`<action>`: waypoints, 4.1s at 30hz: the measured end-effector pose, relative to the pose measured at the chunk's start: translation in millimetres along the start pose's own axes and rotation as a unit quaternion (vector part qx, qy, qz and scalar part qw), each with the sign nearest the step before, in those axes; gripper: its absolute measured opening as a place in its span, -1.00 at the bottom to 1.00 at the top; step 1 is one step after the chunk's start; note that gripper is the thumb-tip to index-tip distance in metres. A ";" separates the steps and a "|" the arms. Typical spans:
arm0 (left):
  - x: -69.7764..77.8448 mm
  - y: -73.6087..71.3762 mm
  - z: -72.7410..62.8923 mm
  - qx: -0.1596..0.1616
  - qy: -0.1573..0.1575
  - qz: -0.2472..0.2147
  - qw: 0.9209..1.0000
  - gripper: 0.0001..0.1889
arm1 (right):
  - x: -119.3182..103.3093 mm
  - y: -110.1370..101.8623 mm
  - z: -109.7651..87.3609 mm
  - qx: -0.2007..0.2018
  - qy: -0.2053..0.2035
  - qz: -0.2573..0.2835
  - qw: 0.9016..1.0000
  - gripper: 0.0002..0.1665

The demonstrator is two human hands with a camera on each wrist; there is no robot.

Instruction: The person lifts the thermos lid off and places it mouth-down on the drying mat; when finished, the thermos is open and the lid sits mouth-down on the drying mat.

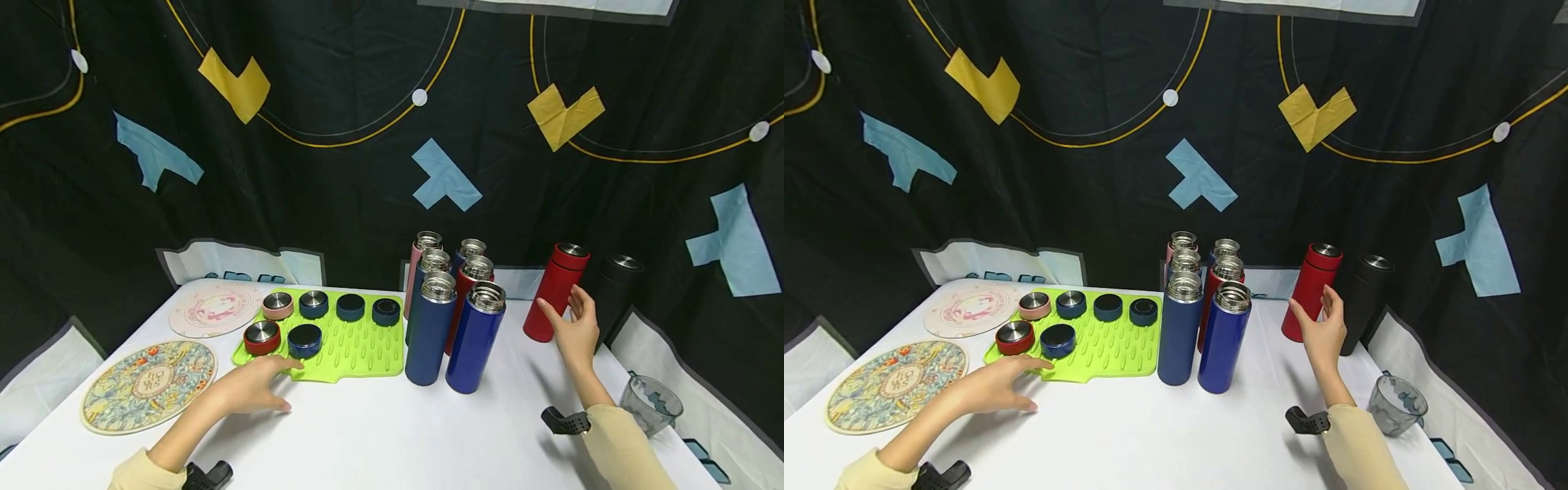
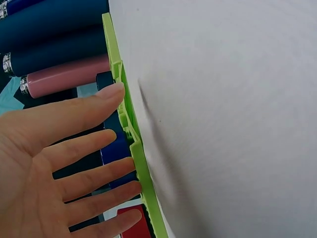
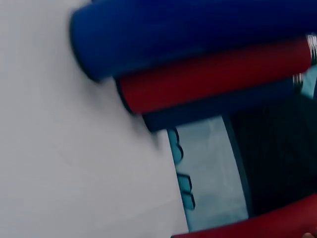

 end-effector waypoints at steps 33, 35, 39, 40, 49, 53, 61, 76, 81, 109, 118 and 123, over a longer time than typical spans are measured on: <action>5.4 -4.0 -1.8 -0.001 0.001 -0.011 1.000 -0.33 | 33.6 7.3 35.8 0.078 0.008 -0.072 0.994 -0.10; 9.3 -5.8 -1.1 0.003 0.013 -0.017 1.000 -0.34 | 26.1 2.7 29.5 0.080 0.004 -0.069 0.994 -0.09; 21.4 -9.5 0.8 0.019 0.040 -0.025 0.999 -0.38 | 7.4 -7.6 15.5 0.061 0.000 -0.071 0.996 -0.10; 25.2 -10.2 1.5 0.027 0.047 -0.024 0.998 -0.39 | 3.2 -10.4 12.3 0.052 0.002 -0.068 0.996 -0.11; 67.0 -22.7 8.6 0.099 0.094 -0.029 0.990 -0.34 | -42.2 -32.5 -32.0 -0.037 0.045 -0.064 0.996 -0.08; 87.9 -35.1 11.9 0.135 0.136 -0.041 0.981 -0.32 | -64.1 -40.8 -51.9 -0.070 0.033 -0.109 0.991 -0.05; 126.1 -61.3 17.4 0.182 0.203 -0.079 0.959 -0.30 | -108.2 -37.2 -93.5 -0.122 -0.108 -0.141 0.977 -0.13; 180.0 -78.3 21.2 0.201 0.312 -0.118 0.921 -0.21 | -165.5 40.1 -126.6 -0.322 -0.328 -0.128 0.879 -0.09; 176.4 -77.0 19.4 0.166 0.334 -0.111 0.921 -0.29 | -174.6 50.5 -126.0 -0.327 -0.368 -0.194 0.848 -0.07; 166.9 -67.5 35.4 0.220 0.331 -0.151 0.905 -0.37 | -163.2 48.4 -102.1 -0.459 -0.285 -0.062 0.840 -0.13; 175.8 -67.4 31.5 0.233 0.232 -0.191 0.925 -0.35 | -169.2 43.7 -107.7 -0.399 -0.323 -0.111 0.851 -0.09; 176.1 -63.9 34.7 0.191 0.149 -0.214 0.946 -0.33 | -171.5 40.9 -110.9 -0.343 -0.351 -0.193 0.849 -0.02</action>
Point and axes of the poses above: each hand's wrist, its own z-axis towards the middle knuckle, its own y-axis out of the palm, x = y × z, the point moved 2 cm from there along z, towards the middle knuckle, and after that the axes turned 10 degrees about -x, right-handed, at the moved point
